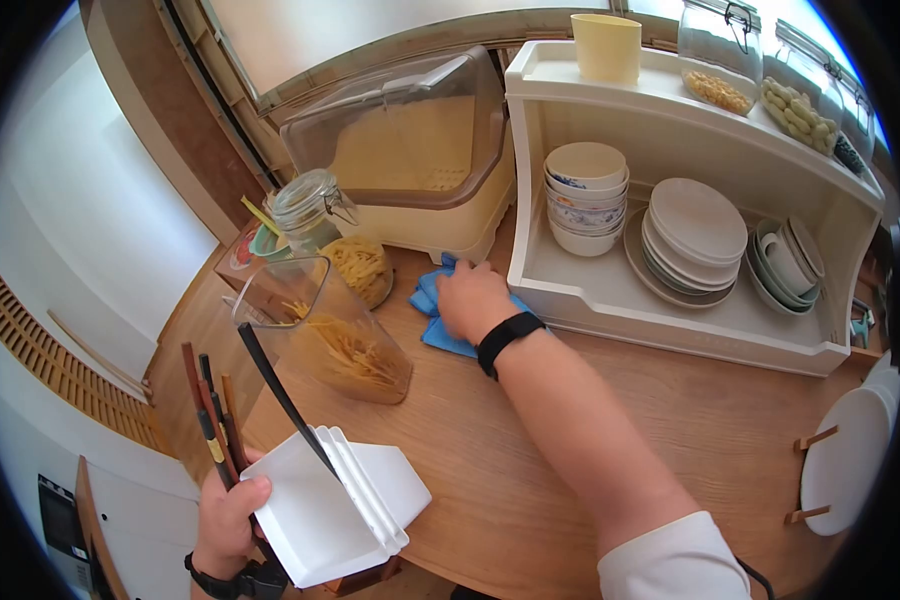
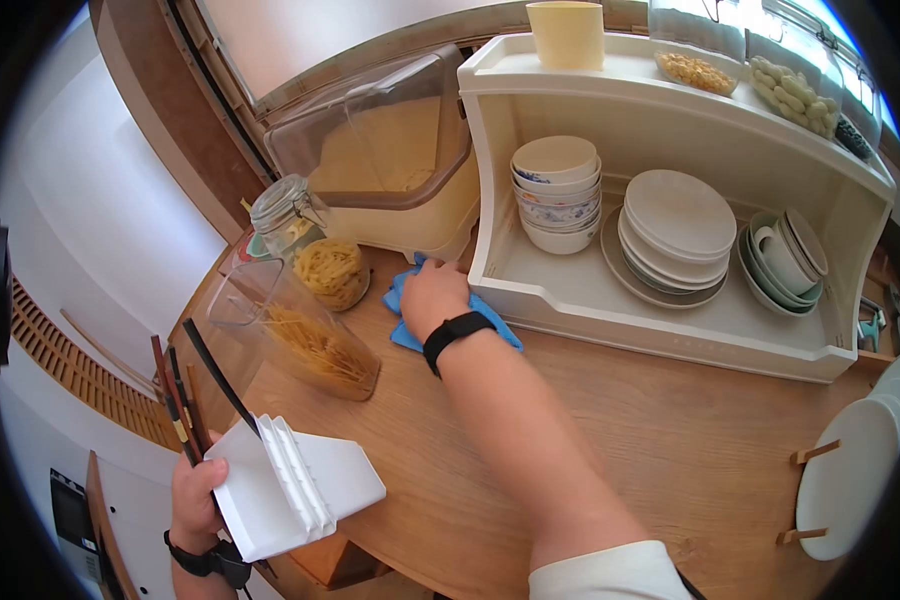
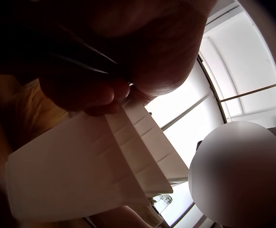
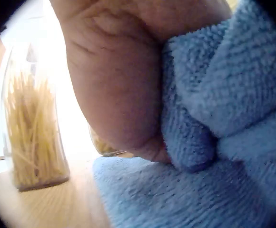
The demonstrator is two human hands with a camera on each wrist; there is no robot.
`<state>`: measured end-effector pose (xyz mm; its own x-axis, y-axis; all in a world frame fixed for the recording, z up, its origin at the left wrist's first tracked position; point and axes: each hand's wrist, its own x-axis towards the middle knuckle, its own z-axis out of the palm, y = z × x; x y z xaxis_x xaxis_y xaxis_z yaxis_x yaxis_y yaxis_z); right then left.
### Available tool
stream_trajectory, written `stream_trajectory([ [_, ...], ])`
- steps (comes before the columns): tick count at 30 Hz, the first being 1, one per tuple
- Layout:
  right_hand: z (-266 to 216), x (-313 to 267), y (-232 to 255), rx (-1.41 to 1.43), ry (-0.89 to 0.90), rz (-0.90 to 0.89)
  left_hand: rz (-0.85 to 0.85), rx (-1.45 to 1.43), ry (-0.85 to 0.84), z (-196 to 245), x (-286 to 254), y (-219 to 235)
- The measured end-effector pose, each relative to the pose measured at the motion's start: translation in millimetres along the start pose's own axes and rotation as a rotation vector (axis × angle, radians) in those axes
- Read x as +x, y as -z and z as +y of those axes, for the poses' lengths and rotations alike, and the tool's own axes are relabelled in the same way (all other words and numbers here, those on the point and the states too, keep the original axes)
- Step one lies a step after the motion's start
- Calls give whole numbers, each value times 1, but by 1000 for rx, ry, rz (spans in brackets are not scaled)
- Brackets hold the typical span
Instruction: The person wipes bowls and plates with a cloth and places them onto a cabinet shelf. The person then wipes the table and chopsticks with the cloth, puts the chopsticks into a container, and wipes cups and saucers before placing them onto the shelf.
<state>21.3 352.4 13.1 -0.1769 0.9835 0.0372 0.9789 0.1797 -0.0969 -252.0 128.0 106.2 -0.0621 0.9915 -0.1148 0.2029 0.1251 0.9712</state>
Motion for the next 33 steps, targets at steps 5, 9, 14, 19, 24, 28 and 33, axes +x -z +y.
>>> stream_trajectory([
  [5, -10, -37, -17, 44, 137, 92, 55, -14, -74, 4, -2, 0],
  [9, -9, -91, -22, 96, 306, 196, 61, -50, -112, 6, -5, -3],
  [14, -17, -170, -16, 64, 418, 206, 40, -81, -143, 7, -17, -4],
  [19, -59, -247, -3, 102, 623, 77, 76, -123, -196, 19, -33, 1],
  [24, -79, -252, -22, 787, 1028, -149, 140, -153, -239, 38, -57, 20],
  [28, -53, -222, 29, 872, 828, -371, 165, -151, -265, 42, -73, 23],
  [33, 6, -192, 39, 622, 374, -120, 155, -147, -265, 34, -75, 26],
])
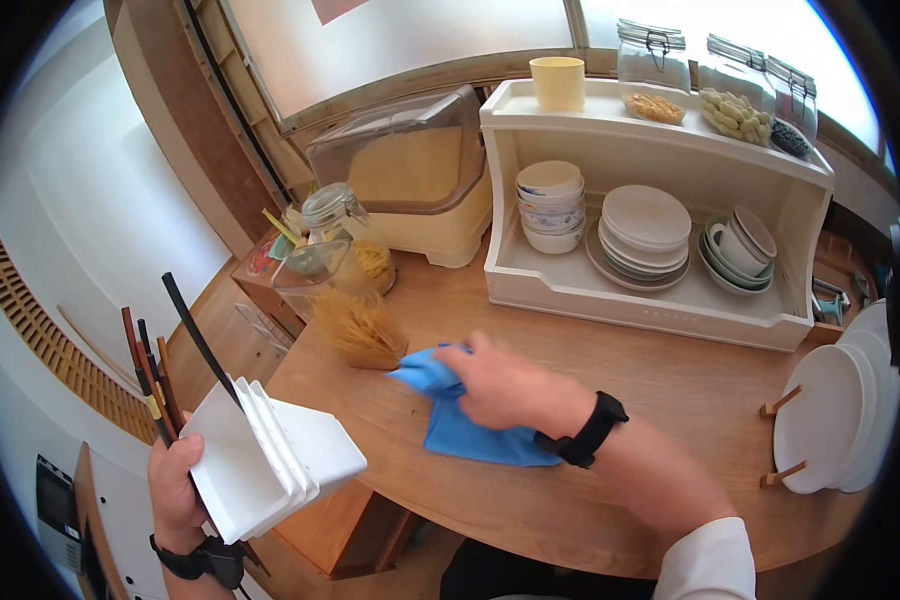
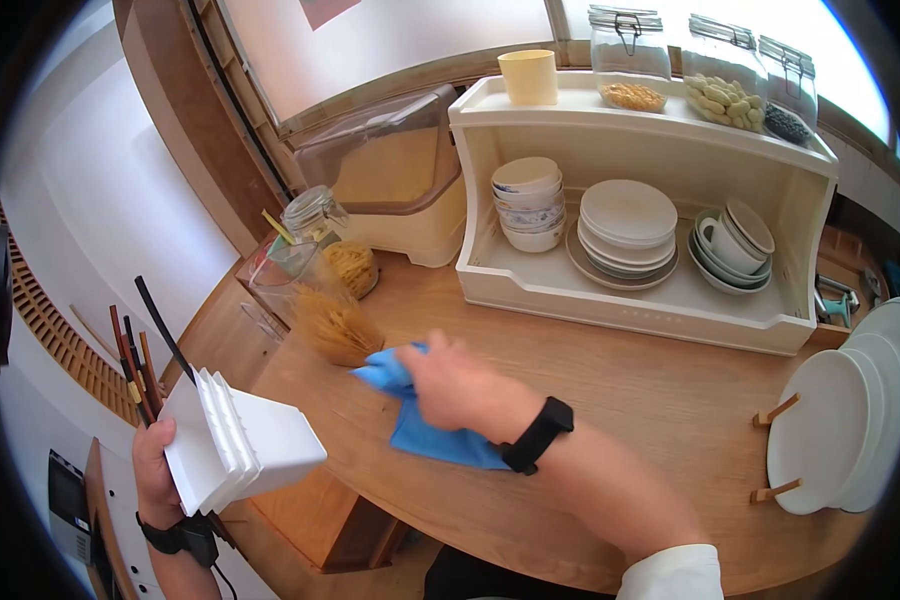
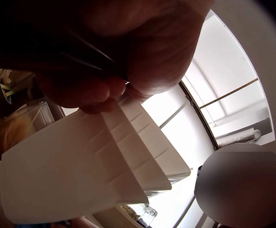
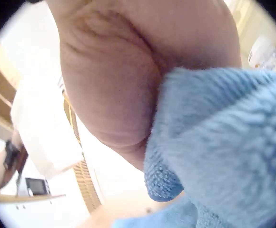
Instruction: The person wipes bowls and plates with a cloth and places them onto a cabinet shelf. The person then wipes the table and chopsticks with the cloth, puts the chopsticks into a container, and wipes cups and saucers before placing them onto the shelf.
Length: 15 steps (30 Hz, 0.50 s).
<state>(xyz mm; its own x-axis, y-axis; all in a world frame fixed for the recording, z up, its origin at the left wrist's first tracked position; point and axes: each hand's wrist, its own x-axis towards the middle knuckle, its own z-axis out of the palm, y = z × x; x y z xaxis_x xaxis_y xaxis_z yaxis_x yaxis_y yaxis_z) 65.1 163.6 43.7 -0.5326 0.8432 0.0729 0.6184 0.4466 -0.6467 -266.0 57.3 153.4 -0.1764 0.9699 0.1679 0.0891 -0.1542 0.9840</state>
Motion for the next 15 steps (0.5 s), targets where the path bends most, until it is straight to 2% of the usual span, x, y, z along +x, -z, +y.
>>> stream_trajectory([
  [2, 7, -11, -2, -298, -54, 181, 13, -20, 3, -2, 1, 1],
  [3, 5, -14, -10, -302, -51, 177, 2, -3, 8, -1, 3, 2],
  [5, 1, -25, -30, -487, 0, 82, -7, 11, 20, -4, 6, 5],
  [6, -9, -25, -37, -466, -10, 36, -8, 16, 24, -8, 9, 8],
  [8, -25, -35, -61, -328, 186, -74, -9, 22, 33, -10, 11, 9],
  [10, -45, -46, -73, -213, 413, -304, 5, 32, 43, -10, 14, 7],
  [11, -53, -48, -80, -70, 538, -311, 11, 33, 49, -10, 14, 7],
  [13, -57, -45, -75, 207, 544, -482, 25, 11, 24, -10, 16, 7],
  [15, -47, -28, -54, 158, 503, -355, 21, 20, 20, -8, 16, 11],
])
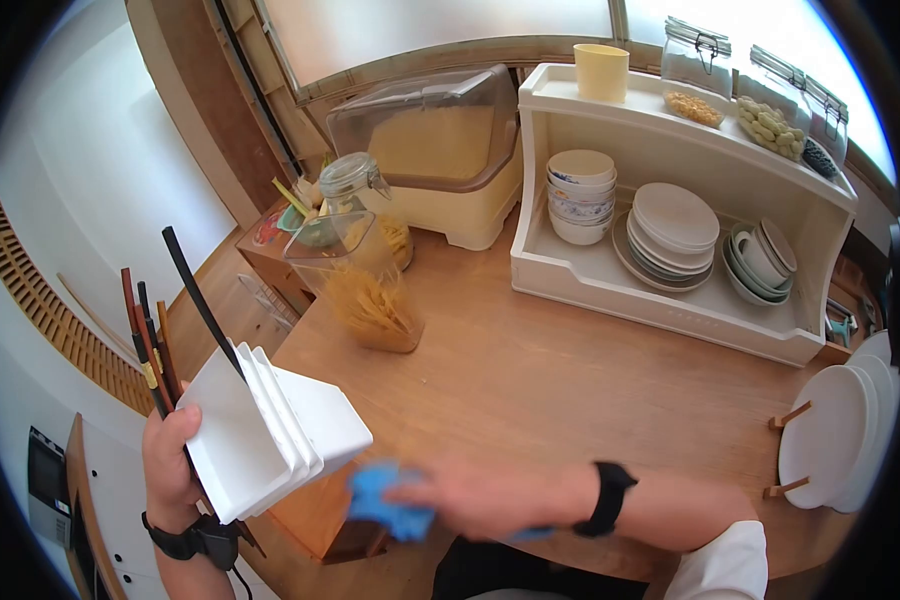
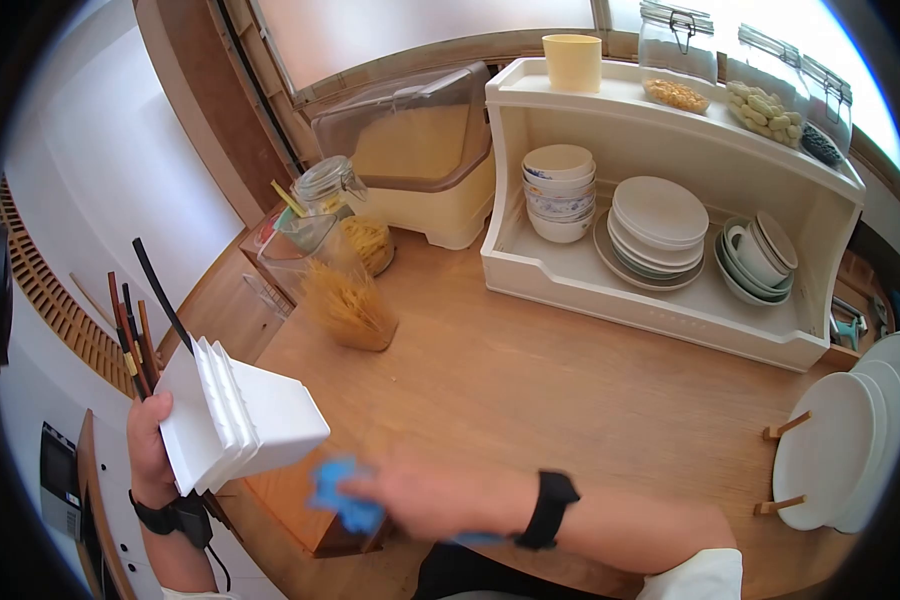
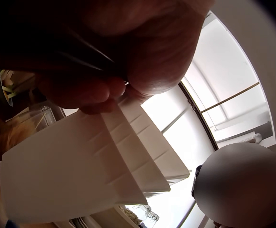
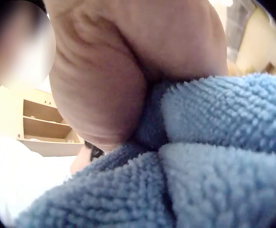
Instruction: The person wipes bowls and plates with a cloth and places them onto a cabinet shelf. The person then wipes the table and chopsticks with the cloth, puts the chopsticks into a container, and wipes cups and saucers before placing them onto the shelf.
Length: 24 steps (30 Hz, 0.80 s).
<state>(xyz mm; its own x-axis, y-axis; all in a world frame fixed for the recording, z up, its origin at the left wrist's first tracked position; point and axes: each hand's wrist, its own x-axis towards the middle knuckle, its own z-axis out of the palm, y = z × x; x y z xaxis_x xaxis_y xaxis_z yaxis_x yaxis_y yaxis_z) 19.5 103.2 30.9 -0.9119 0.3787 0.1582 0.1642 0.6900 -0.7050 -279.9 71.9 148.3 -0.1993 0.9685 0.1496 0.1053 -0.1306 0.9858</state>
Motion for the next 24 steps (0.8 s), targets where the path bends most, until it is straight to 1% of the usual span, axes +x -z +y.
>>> stream_trajectory([
  [2, 26, 4, 37, -112, -180, 187, -5, 10, -4, 2, -3, 2],
  [4, 49, 6, 61, -379, -478, 481, 5, -3, -8, 4, -6, 1],
  [5, 58, 10, 54, -380, -478, 483, 3, -2, -10, 5, -8, -1],
  [7, 67, 20, 29, -630, -499, 393, 33, 2, -16, 7, -10, -5],
  [9, 21, 34, -14, -516, -215, 208, 6, -3, -19, 9, -10, -6],
  [10, 15, 39, -44, -454, -27, 149, -15, -7, -16, 9, -12, -7],
  [11, 4, 41, -54, -391, 160, 91, -17, -5, -15, 10, -14, -10],
  [12, 4, 38, -53, -391, 158, 94, -3, -7, -22, 11, -16, -15],
  [14, 5, 31, -35, 112, 155, -175, 3, -10, -34, 13, -16, -16],
  [15, 16, 30, -21, 260, 217, -254, -46, -12, -20, 13, -16, -14],
  [16, 27, 23, -5, 289, 180, -184, -91, -18, -6, 11, -16, -12],
  [17, 36, 11, 14, 319, 144, -115, -88, -21, -5, 10, -17, -12],
  [19, 47, -18, 63, 134, -220, 91, -106, -44, 27, 7, -19, -14],
  [21, 48, -41, 81, -453, -682, 445, -120, -50, 31, 6, -19, -18],
  [22, 49, -43, 72, -456, -685, 447, -132, -52, 40, 4, -18, -20],
  [24, 53, -45, 36, -697, -698, 377, -123, -42, 12, -1, -15, -22],
])
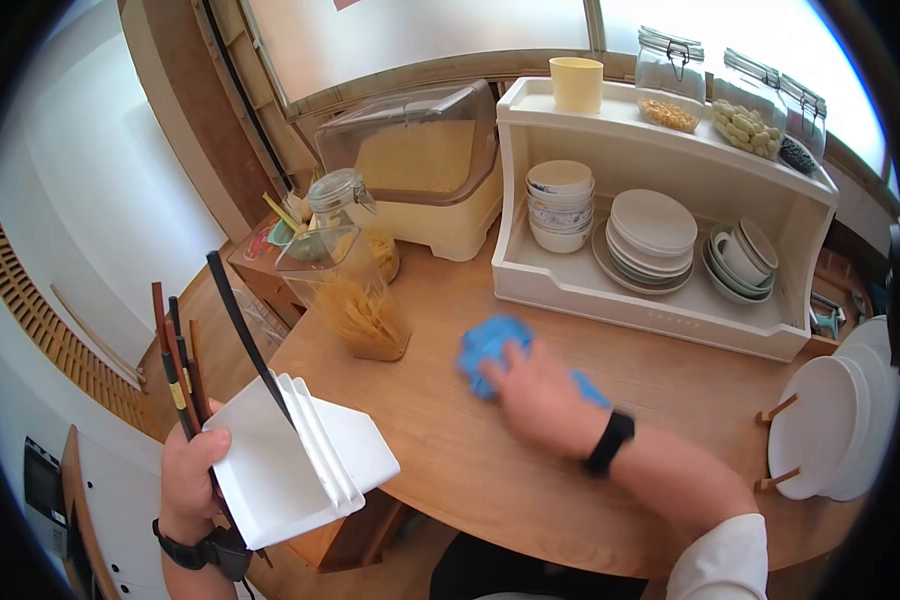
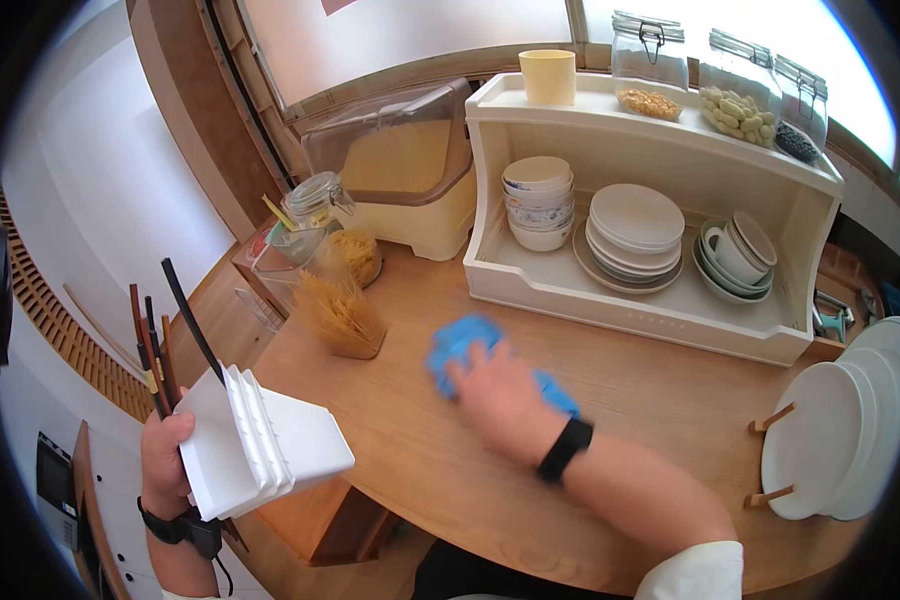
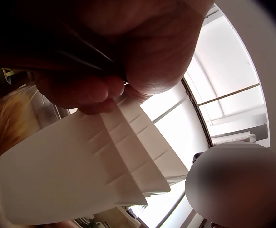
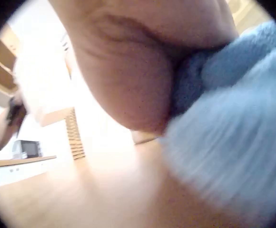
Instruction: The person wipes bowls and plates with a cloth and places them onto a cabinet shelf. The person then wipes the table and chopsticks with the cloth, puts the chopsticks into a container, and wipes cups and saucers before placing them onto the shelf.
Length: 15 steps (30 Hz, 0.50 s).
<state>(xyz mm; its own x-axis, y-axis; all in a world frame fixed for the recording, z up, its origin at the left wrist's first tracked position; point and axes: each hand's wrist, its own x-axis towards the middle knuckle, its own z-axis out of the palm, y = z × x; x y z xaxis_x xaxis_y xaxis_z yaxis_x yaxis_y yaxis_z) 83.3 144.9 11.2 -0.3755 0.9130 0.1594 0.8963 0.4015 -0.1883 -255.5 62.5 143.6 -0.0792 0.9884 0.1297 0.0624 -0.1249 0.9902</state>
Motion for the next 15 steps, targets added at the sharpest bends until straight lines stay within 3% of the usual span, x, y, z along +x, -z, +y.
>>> stream_trajectory([
  [2, -37, -21, 10, 234, 318, -228, -39, 69, 43, -2, 1, 2],
  [4, -48, -19, 15, 711, 713, -659, -49, 78, 63, -4, 3, 4],
  [7, -33, 3, 19, 940, 833, -686, -13, 92, 49, -6, 4, 2],
  [9, -22, 29, 61, 688, 444, -538, 44, 95, 31, -8, -1, 7],
  [11, -19, 54, 70, 244, 144, -173, 9, 146, 98, -9, -3, 16],
  [13, -17, 83, 58, 60, 43, 156, 8, 136, 104, -13, -2, 17],
  [15, -9, 124, 25, -106, -44, 218, 5, 127, 110, -17, 1, 21],
])
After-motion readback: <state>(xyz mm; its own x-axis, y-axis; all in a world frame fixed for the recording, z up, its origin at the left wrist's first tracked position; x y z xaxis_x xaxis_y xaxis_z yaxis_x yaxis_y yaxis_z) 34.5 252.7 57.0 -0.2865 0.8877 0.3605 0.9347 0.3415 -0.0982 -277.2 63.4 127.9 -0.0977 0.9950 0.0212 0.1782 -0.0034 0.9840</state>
